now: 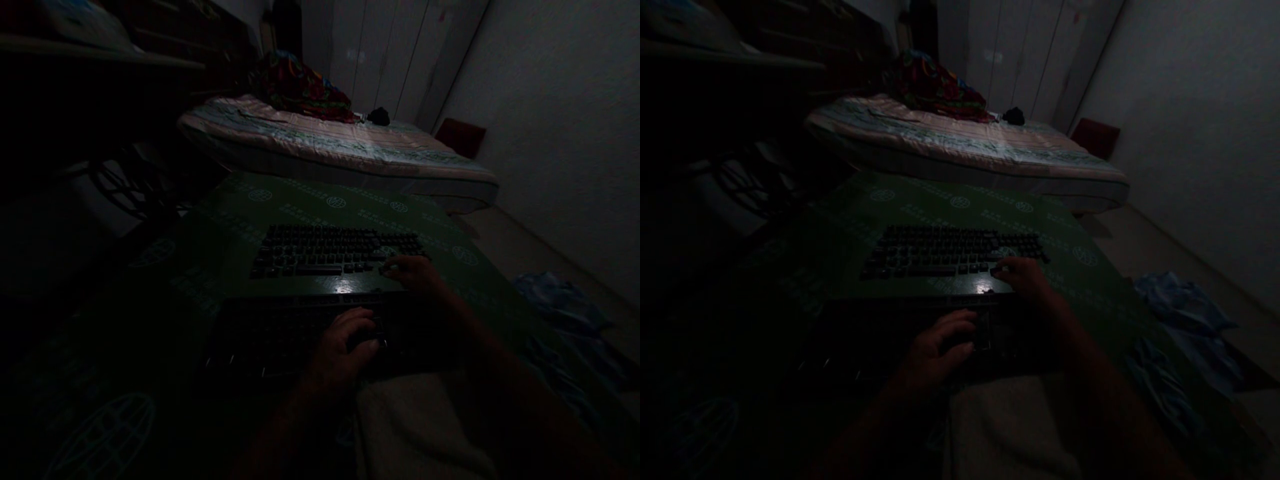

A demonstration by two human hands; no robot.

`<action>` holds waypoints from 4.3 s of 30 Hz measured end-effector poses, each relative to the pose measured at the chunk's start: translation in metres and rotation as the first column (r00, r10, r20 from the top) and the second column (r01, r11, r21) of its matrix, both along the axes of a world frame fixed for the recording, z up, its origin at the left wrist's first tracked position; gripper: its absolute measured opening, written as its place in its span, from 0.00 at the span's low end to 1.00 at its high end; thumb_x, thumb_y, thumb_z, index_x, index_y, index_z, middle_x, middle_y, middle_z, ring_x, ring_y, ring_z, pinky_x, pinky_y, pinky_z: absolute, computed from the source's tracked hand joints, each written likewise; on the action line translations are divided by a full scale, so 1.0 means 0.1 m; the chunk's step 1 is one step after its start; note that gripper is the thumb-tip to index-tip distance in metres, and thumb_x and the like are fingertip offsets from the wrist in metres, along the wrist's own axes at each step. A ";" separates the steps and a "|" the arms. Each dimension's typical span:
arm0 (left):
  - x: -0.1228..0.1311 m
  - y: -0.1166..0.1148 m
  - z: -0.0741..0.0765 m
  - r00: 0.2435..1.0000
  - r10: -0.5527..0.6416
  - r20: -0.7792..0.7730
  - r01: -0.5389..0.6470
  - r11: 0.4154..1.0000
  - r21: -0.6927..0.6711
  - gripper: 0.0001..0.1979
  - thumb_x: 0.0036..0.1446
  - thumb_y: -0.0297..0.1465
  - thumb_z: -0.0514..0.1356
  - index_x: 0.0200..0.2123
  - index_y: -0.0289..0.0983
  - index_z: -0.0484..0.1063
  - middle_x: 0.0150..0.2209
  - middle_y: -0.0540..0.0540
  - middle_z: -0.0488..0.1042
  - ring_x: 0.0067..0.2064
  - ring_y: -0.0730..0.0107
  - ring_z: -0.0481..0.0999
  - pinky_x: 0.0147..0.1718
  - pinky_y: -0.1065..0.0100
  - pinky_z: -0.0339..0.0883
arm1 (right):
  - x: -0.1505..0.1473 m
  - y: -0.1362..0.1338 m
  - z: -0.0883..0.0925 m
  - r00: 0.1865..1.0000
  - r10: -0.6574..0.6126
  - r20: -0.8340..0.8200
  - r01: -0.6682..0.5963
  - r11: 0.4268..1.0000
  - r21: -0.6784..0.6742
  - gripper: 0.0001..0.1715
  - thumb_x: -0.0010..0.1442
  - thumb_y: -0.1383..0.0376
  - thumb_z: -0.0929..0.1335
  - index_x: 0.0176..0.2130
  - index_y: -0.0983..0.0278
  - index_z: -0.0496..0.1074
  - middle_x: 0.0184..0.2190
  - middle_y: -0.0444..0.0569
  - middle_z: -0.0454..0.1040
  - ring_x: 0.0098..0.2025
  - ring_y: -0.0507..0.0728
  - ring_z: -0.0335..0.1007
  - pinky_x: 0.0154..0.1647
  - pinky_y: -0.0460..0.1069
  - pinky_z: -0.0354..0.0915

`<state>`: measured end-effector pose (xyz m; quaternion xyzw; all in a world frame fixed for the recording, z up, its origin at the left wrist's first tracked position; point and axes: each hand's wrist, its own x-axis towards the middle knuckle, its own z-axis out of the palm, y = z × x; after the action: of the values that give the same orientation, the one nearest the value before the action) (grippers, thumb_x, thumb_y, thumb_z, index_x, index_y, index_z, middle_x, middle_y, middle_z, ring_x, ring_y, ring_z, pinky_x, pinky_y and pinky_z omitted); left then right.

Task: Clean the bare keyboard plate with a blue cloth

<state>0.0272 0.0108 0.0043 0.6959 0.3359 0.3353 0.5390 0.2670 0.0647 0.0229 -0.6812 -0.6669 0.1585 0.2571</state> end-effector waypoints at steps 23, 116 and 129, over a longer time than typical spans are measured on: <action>-0.01 -0.04 0.01 0.999 -0.028 -0.024 0.031 0.993 0.116 0.08 0.49 0.28 0.60 0.35 0.38 0.74 0.48 0.42 0.74 0.55 0.58 0.67 0.54 0.55 0.60 | 0.10 0.38 -0.32 0.998 -0.054 0.028 0.056 0.995 -0.077 0.13 0.53 0.62 0.69 0.38 0.62 0.78 0.31 0.47 0.79 0.33 0.57 0.73 0.31 0.48 0.64; 0.41 -0.28 -0.05 0.880 0.121 -0.460 0.185 0.804 0.565 0.15 0.45 0.21 0.57 0.40 0.31 0.71 0.54 0.34 0.66 0.59 0.47 0.60 0.55 0.46 0.60 | -0.50 -1.05 -0.04 0.789 -0.143 -0.598 0.194 0.981 0.022 0.26 0.59 0.47 0.61 0.22 0.63 0.65 0.14 0.40 0.61 0.15 0.47 0.56 0.15 0.42 0.54; 0.38 -0.30 -0.11 0.916 0.139 -0.377 0.109 0.817 0.566 0.09 0.52 0.24 0.58 0.38 0.35 0.70 0.54 0.38 0.68 0.59 0.52 0.62 0.54 0.47 0.61 | -0.38 -1.19 0.11 0.727 -0.008 -0.687 -0.012 1.000 -0.024 0.16 0.55 0.57 0.67 0.23 0.65 0.73 0.18 0.44 0.69 0.18 0.49 0.63 0.19 0.44 0.60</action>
<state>0.0651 -0.0193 -0.0067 0.8767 0.3275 0.2755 0.2198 0.2292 -0.0543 0.0337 -0.5770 -0.5231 0.4084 0.4761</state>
